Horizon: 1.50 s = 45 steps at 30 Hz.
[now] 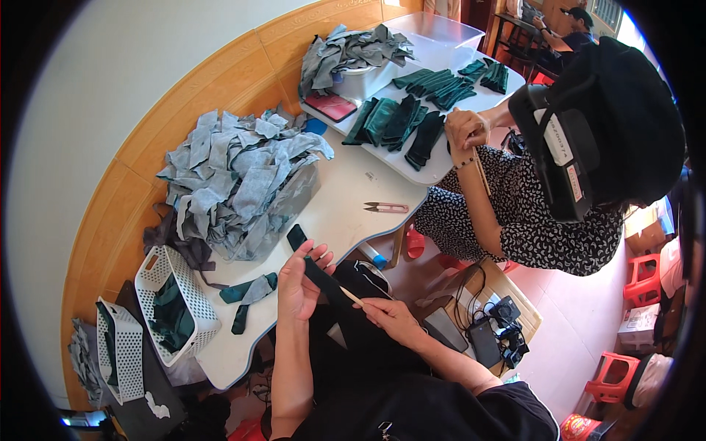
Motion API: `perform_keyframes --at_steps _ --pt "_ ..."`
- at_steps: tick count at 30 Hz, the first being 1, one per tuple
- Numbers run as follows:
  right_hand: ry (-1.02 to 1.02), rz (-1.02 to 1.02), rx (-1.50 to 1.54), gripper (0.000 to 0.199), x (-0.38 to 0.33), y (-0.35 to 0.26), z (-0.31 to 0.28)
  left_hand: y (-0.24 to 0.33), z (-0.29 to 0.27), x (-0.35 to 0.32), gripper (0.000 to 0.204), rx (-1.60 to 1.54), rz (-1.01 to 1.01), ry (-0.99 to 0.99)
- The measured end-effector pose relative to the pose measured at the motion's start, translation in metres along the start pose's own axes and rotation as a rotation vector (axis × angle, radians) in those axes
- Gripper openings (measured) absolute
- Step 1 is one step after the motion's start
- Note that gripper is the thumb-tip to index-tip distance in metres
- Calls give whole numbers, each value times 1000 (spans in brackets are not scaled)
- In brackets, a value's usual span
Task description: Turning sewn fabric tubes right-side out using a wooden stick.
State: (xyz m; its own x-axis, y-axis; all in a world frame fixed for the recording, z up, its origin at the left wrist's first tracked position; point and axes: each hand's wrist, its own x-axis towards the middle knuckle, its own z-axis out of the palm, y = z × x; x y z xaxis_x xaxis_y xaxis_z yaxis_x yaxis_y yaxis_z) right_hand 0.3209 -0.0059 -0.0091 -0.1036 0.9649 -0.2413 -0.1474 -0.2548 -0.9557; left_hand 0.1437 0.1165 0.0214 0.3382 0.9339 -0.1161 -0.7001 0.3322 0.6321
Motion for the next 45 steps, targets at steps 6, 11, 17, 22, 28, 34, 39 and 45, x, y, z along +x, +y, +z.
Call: perform_keyframes --at_steps 6,11,17,22,28,34,39,45 --pt "-5 54 129 27 -4 3 2 -8 0 0 22 65 40 140" --pt "-64 95 386 28 -9 16 9 -19 6 -2 25 -4 59 141" --pt "-146 47 632 24 -11 30 20 -27 19 -12 29 -43 63 99" --pt "-393 140 930 23 -12 28 21 -31 31 -21 30 -122 82 49" --pt "-328 159 791 22 -9 19 21 -25 37 -16 33 -122 163 208" --pt "-301 184 794 22 -13 20 27 -27 38 -16 33 -175 157 288" --pt "-264 96 808 23 -14 22 30 -31 39 -22 29 -99 119 193" --pt "-181 22 683 24 -16 19 31 -25 39 -22 20 46 94 106"
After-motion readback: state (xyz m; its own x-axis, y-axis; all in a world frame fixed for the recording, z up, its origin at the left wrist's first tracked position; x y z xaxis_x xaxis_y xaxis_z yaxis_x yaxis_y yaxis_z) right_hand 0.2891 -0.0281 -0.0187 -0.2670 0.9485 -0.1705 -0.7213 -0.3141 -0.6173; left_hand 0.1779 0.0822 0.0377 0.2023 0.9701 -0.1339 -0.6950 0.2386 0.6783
